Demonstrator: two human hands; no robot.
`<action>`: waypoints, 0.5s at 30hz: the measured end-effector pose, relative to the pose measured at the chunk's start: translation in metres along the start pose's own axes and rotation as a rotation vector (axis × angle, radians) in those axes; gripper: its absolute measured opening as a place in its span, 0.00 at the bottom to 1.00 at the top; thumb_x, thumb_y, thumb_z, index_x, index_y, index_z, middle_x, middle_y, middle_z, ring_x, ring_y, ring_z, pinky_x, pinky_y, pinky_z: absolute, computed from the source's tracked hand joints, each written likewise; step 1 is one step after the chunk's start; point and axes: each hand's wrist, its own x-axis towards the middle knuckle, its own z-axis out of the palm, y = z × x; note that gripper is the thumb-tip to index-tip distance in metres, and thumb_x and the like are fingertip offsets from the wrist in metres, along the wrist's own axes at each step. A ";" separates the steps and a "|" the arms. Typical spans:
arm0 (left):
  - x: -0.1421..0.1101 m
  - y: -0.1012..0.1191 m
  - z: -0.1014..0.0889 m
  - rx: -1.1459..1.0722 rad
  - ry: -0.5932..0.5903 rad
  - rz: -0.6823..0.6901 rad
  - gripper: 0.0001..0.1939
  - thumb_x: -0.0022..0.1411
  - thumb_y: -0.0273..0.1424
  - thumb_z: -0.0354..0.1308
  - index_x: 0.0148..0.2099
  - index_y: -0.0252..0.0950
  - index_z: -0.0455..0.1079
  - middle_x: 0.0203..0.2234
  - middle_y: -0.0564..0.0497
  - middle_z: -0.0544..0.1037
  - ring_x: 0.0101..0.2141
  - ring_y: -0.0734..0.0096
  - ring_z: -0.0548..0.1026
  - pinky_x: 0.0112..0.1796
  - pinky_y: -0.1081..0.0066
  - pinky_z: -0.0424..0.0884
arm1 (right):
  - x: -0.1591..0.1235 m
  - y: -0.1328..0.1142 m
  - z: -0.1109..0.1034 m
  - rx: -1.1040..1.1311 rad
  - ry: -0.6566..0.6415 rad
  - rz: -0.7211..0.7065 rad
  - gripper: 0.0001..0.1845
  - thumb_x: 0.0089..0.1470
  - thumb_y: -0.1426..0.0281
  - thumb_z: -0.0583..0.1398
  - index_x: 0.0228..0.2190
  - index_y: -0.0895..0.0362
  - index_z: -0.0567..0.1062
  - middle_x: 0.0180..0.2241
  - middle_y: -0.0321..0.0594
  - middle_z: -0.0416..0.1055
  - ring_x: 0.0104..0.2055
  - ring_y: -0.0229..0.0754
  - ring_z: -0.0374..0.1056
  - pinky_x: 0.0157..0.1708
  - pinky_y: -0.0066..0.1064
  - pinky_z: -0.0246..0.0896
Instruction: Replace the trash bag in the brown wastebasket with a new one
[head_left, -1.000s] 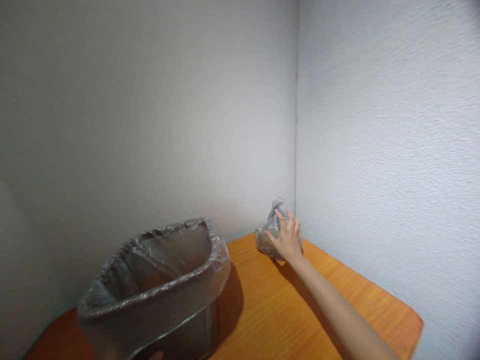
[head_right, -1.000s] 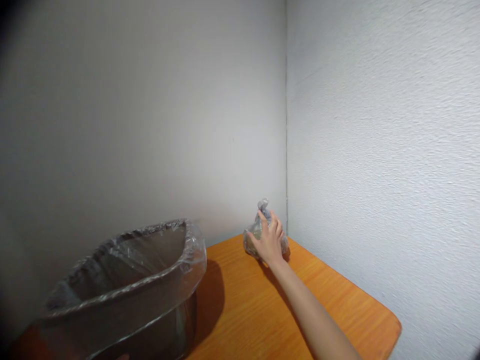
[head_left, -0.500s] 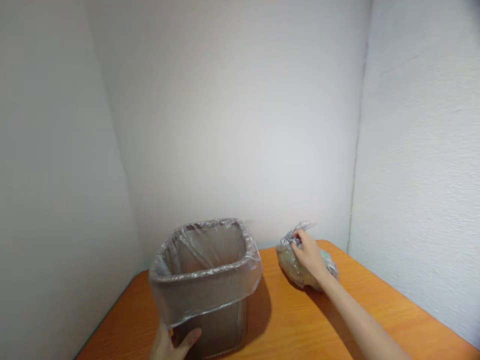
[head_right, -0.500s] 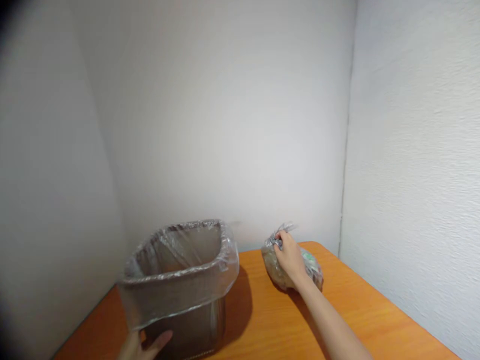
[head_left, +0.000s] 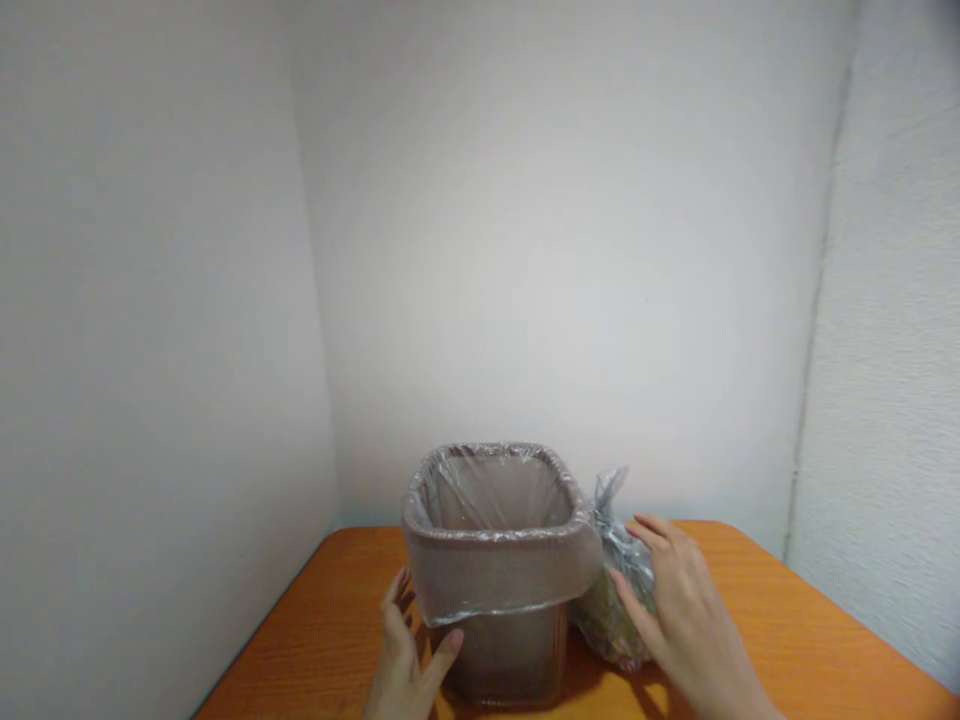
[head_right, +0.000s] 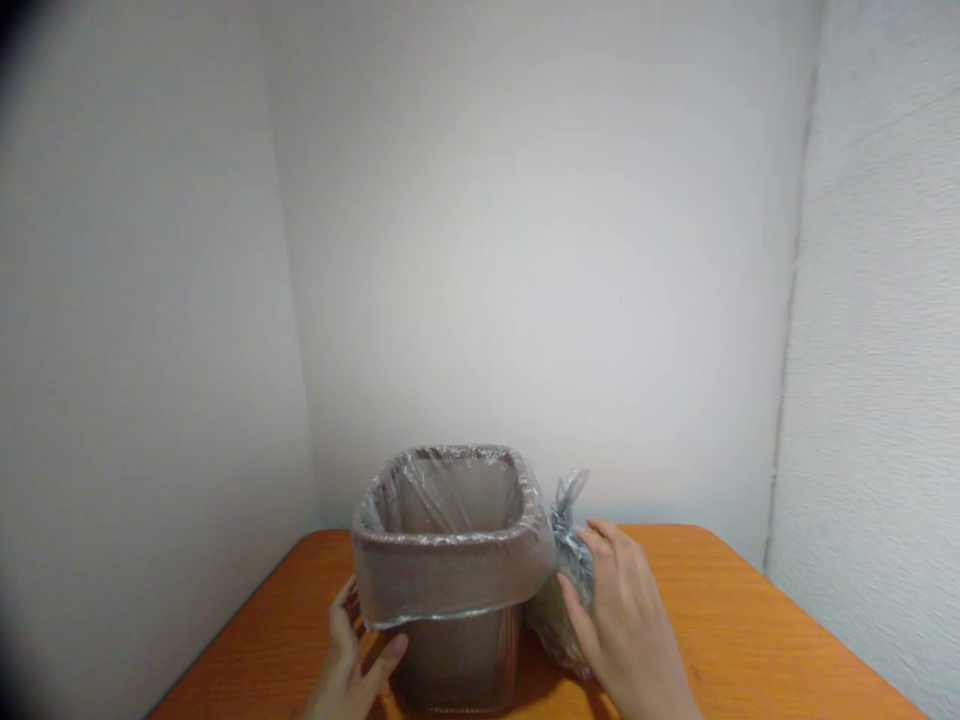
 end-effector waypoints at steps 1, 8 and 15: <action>0.000 0.001 -0.003 0.086 0.074 0.097 0.36 0.61 0.39 0.63 0.62 0.40 0.47 0.64 0.35 0.57 0.63 0.50 0.62 0.63 0.46 0.58 | -0.006 -0.003 -0.001 0.003 0.040 -0.071 0.22 0.59 0.66 0.60 0.54 0.53 0.63 0.55 0.53 0.63 0.58 0.58 0.60 0.57 0.54 0.58; 0.012 0.018 -0.027 0.599 0.196 0.563 0.05 0.68 0.29 0.51 0.46 0.40 0.65 0.51 0.43 0.63 0.53 0.54 0.67 0.53 0.48 0.68 | -0.010 -0.022 0.011 -0.144 0.074 -0.332 0.20 0.56 0.74 0.60 0.50 0.48 0.70 0.48 0.44 0.70 0.51 0.51 0.64 0.52 0.44 0.59; 0.036 0.047 -0.052 0.639 0.209 0.886 0.04 0.67 0.28 0.53 0.43 0.41 0.67 0.44 0.48 0.72 0.47 0.59 0.70 0.49 0.59 0.63 | 0.023 -0.031 0.000 0.051 0.195 -0.361 0.08 0.58 0.74 0.59 0.39 0.50 0.74 0.42 0.40 0.72 0.46 0.48 0.63 0.49 0.42 0.54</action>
